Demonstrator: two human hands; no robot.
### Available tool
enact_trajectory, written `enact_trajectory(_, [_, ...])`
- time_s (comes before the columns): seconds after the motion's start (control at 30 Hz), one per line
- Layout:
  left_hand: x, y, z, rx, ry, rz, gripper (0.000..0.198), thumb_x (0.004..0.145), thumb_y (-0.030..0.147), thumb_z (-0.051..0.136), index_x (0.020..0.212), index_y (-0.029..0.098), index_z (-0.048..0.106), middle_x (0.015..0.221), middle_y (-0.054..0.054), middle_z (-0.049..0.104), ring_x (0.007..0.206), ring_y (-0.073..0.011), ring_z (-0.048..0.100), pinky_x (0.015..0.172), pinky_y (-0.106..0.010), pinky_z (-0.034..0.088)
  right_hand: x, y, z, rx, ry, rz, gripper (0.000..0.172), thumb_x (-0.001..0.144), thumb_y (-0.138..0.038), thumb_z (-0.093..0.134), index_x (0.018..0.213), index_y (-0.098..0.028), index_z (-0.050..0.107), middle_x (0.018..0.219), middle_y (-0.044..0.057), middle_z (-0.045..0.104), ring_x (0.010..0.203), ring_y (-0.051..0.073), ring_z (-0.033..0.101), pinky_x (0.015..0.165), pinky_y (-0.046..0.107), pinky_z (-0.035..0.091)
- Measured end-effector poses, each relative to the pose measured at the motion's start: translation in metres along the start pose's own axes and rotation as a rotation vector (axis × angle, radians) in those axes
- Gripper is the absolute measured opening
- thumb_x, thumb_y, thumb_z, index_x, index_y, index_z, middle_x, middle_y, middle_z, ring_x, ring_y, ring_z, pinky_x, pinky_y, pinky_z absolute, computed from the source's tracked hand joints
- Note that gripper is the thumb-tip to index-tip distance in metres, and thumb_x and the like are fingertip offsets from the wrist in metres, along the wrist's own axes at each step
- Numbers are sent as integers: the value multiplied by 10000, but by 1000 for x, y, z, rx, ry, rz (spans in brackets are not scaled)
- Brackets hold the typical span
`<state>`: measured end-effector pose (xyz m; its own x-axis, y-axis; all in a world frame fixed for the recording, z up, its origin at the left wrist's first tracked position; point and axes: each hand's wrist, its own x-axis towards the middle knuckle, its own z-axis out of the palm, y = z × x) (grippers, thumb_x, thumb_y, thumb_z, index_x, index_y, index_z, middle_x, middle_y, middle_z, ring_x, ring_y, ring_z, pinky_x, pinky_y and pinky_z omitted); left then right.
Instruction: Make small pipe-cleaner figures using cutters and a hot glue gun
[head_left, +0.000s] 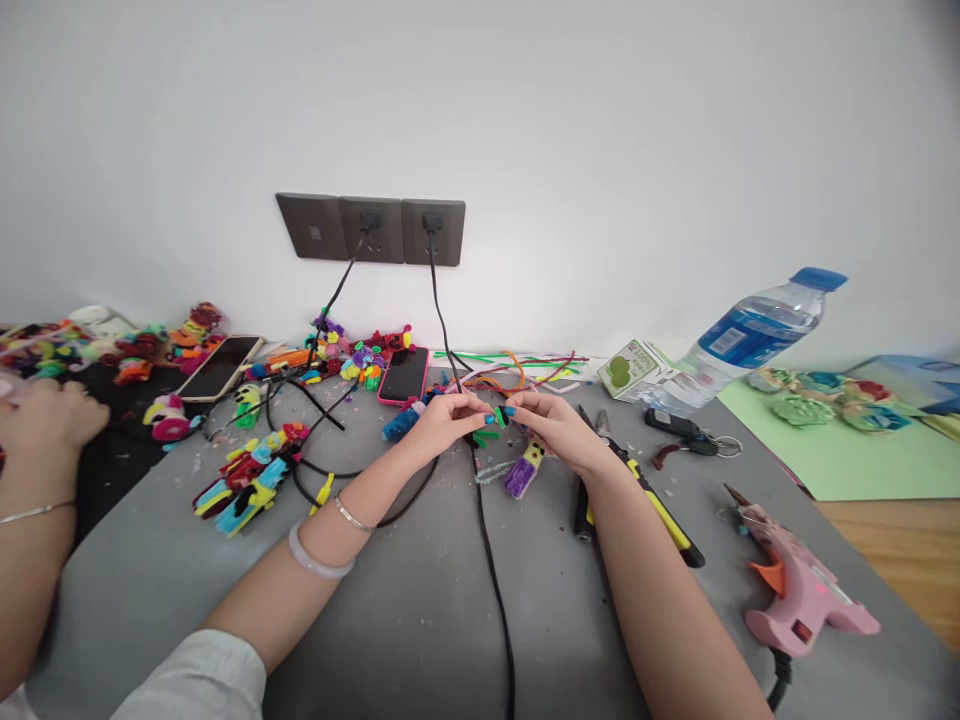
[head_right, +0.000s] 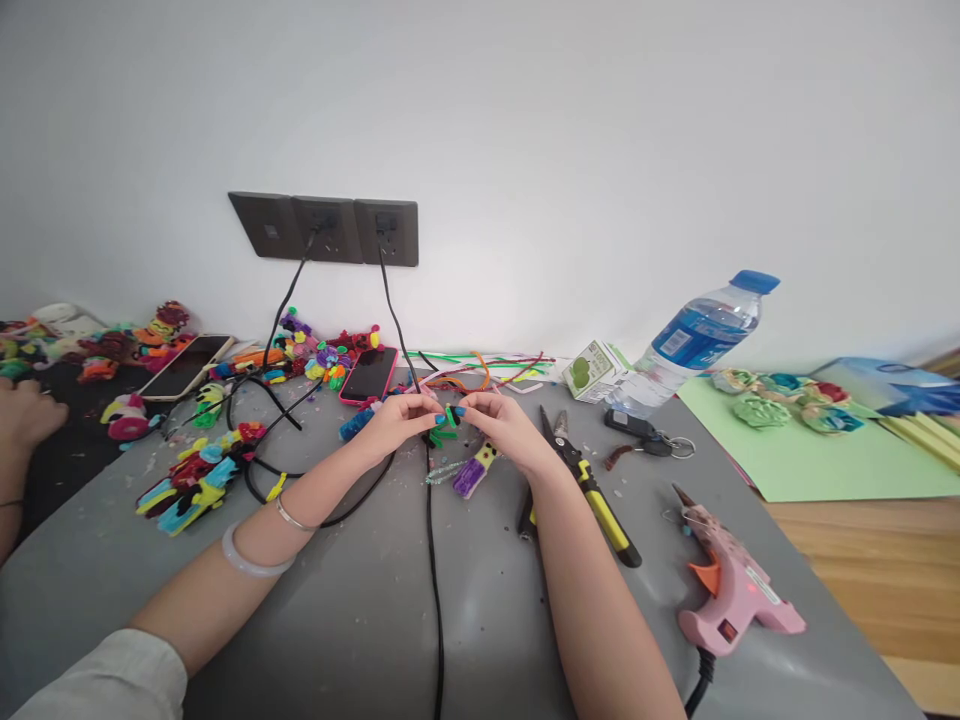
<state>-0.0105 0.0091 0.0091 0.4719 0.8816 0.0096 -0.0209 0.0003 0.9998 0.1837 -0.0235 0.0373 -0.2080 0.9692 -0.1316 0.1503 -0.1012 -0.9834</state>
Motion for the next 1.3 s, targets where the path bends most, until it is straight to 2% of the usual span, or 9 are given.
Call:
enact_trajectory(0.83, [-2, 0, 2, 77, -20, -4, 237, 691, 318, 748, 791, 121, 663, 722, -8, 587, 640, -110, 511, 618, -240, 403, 1, 1, 2, -28, -54, -35, 366, 725, -519, 698, 774, -170, 600, 569, -63, 415, 511, 80, 298, 493, 241, 202])
enact_trajectory(1.07, [-3, 2, 2, 56, -25, -9, 234, 703, 315, 747, 790, 117, 659, 731, -10, 590, 655, -110, 518, 624, -238, 400, -1, -1, 3, -32, -35, -54, 363, 731, -526, 684, 773, -175, 603, 571, -61, 413, 505, 83, 309, 490, 244, 204])
enact_trajectory(1.3, [-1, 1, 1, 22, -25, -3, 265, 695, 343, 761, 793, 116, 666, 743, -15, 595, 659, -105, 511, 619, -233, 387, -2, -3, 2, -22, -28, -46, 344, 735, -518, 679, 779, -185, 601, 562, -63, 386, 479, 78, 275, 455, 242, 178])
